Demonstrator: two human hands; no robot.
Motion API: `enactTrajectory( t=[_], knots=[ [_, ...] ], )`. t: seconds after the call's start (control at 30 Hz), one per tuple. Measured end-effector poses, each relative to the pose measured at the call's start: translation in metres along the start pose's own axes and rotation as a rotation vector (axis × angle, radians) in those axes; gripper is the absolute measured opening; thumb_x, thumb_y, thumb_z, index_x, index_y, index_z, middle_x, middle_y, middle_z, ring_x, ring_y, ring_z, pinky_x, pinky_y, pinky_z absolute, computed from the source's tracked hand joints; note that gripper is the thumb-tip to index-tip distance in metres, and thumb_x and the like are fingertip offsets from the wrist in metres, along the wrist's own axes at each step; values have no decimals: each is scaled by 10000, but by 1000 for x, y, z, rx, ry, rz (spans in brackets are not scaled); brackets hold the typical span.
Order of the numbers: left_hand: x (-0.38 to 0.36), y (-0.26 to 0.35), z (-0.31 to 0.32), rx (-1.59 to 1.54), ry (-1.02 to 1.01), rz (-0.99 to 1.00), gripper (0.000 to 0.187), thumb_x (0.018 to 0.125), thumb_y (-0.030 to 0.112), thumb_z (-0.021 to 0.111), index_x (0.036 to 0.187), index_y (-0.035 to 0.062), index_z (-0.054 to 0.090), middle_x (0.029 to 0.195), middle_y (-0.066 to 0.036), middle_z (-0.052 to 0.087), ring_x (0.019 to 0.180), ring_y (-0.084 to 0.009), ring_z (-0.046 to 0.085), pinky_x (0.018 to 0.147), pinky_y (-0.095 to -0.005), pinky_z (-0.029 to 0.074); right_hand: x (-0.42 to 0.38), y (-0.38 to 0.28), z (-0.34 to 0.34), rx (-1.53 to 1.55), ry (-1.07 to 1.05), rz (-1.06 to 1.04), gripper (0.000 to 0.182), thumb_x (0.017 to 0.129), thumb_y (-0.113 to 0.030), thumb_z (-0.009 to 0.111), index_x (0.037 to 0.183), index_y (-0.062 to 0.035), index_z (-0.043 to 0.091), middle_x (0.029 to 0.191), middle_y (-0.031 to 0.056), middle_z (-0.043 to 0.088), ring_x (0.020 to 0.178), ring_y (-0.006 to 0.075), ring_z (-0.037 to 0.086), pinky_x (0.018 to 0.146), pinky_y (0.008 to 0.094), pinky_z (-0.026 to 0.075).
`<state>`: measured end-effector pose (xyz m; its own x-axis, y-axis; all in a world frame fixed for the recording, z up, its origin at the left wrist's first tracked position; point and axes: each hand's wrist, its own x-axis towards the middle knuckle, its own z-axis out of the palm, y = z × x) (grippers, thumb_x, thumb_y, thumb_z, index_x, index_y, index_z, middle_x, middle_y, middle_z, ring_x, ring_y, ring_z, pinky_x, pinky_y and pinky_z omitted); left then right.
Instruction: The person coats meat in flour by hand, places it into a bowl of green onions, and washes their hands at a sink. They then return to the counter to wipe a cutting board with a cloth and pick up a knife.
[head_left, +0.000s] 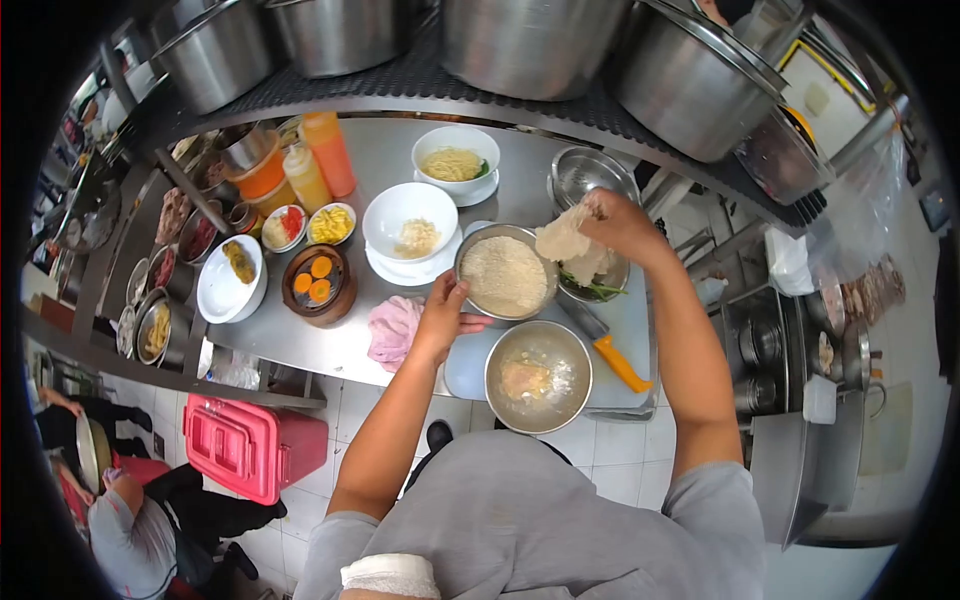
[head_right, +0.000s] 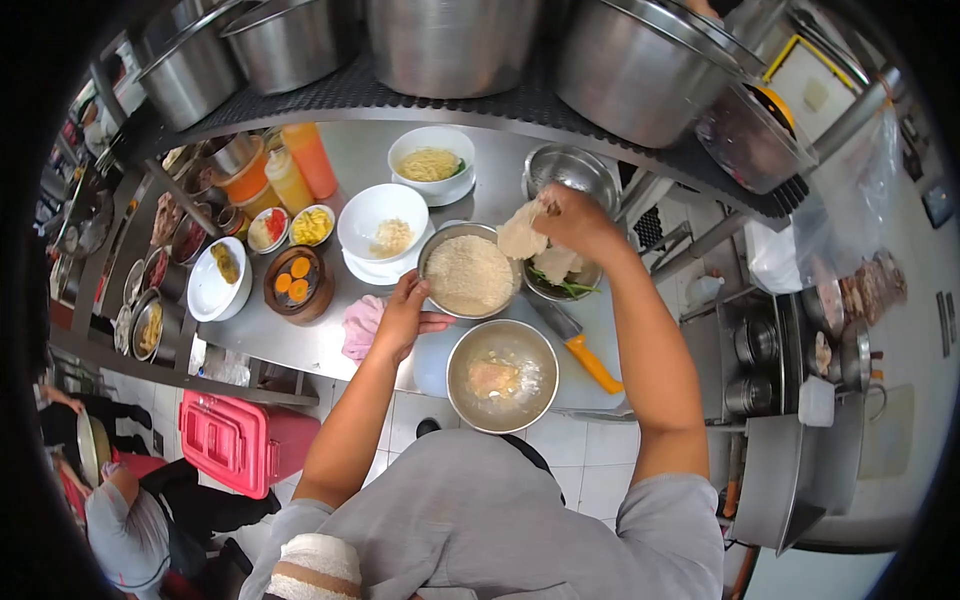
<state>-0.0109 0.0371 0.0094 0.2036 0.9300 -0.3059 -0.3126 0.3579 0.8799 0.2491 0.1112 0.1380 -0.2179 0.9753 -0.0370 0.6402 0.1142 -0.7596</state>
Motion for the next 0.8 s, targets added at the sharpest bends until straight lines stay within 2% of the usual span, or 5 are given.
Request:
enactTrajectory(
  t=[0.4, 0.47, 0.53, 0.6, 0.8],
  knots=[
    [1, -2, -1, 19, 21, 20, 526, 940, 274, 421, 1346, 18, 207, 1305, -167, 382, 705, -235, 657, 557, -262, 532, 16, 109, -7, 148, 97, 298, 279, 697, -182, 629, 883, 14, 556, 631, 48, 543, 506, 113, 508, 493, 258, 401],
    [0, -2, 1, 31, 46, 12, 544, 939, 280, 423, 1355, 17, 194, 1321, -176, 366, 707, -236, 658, 562, -264, 532, 7, 109, 1, -216, 163, 316, 324, 702, -195, 639, 943, 10, 569, 680, 88, 600, 530, 135, 566, 527, 277, 440],
    [0, -3, 0, 37, 87, -8, 562, 938, 287, 425, 1364, 15, 180, 1338, -185, 350, 709, -237, 658, 567, -267, 531, -11, 100, 14, -255, 246, 278, 346, 707, -194, 653, 983, -3, 571, 794, 113, 638, 667, 153, 625, 618, 291, 476],
    [1, -2, -1, 34, 27, 11, 576, 938, 288, 422, 1375, 16, 163, 1357, -191, 331, 713, -238, 659, 576, -268, 529, -33, 77, 26, -351, 344, -56, 316, 715, -179, 661, 977, -22, 580, 903, 153, 632, 825, 265, 620, 717, 355, 480],
    [1, -2, 0, 37, 31, 21, 560, 938, 285, 422, 1365, 13, 182, 1350, -186, 336, 708, -233, 659, 572, -265, 529, -110, 29, 108, -477, -355, -50, 270, 740, -202, 653, 974, -85, 588, 955, 153, 611, 935, 303, 586, 751, 400, 484]
  ],
)
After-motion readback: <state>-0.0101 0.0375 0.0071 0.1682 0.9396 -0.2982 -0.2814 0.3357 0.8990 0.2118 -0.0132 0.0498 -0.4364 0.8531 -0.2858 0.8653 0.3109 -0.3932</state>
